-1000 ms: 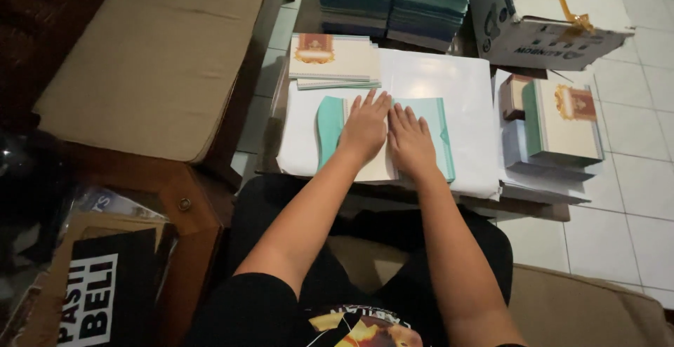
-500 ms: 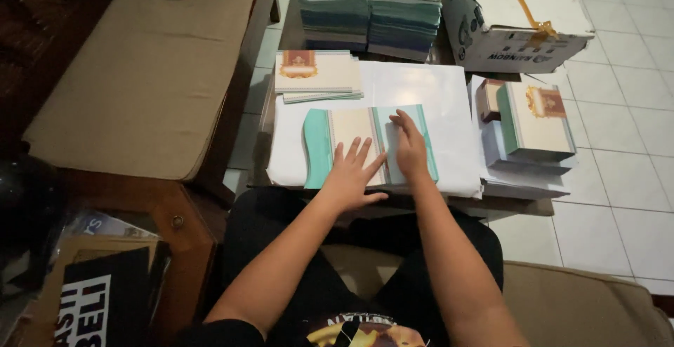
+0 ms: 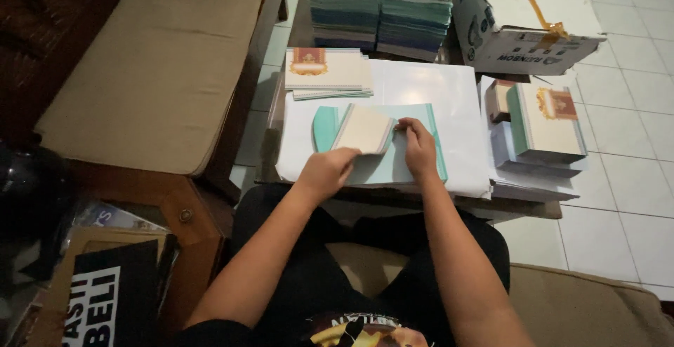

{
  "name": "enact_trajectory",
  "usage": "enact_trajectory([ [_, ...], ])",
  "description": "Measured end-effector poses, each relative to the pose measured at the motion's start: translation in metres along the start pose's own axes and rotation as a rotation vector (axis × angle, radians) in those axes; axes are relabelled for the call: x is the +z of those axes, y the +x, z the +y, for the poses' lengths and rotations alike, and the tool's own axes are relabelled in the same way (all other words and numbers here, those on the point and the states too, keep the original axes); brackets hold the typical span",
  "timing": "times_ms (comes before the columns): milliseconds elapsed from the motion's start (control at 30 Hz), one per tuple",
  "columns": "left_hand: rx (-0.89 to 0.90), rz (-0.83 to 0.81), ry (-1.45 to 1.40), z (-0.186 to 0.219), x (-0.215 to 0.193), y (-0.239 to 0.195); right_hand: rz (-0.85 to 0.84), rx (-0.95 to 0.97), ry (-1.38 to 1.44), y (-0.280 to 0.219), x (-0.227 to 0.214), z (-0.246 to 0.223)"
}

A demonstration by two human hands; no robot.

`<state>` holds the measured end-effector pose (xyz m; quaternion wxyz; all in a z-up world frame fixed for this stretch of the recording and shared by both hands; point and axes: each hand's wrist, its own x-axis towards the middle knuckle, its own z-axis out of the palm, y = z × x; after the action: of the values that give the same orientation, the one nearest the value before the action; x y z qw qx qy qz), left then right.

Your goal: Inserting individual printed cards into light blue folders and pressing them closed.

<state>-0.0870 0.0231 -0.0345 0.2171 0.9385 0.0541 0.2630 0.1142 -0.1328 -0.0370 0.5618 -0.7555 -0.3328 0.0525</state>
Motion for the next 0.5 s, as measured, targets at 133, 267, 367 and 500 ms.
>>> enact_trajectory([
  [133, -0.079, 0.425, -0.094, -0.008, -0.03, 0.024, -0.02, -0.017, -0.049, -0.004, 0.0, -0.01],
  [267, -0.506, 0.808, -0.335, -0.074, -0.032, 0.074, -0.005, -0.013, -0.034, -0.005, 0.001, -0.017],
  [367, -0.692, 0.841, -0.451, -0.125, -0.027, 0.115, -0.011, -0.01, -0.061, -0.002, 0.005, -0.005],
  [500, -0.823, 0.751, -0.449, -0.201, 0.005, 0.155, -0.031, 0.037, -0.135, 0.002, 0.005, -0.003],
])
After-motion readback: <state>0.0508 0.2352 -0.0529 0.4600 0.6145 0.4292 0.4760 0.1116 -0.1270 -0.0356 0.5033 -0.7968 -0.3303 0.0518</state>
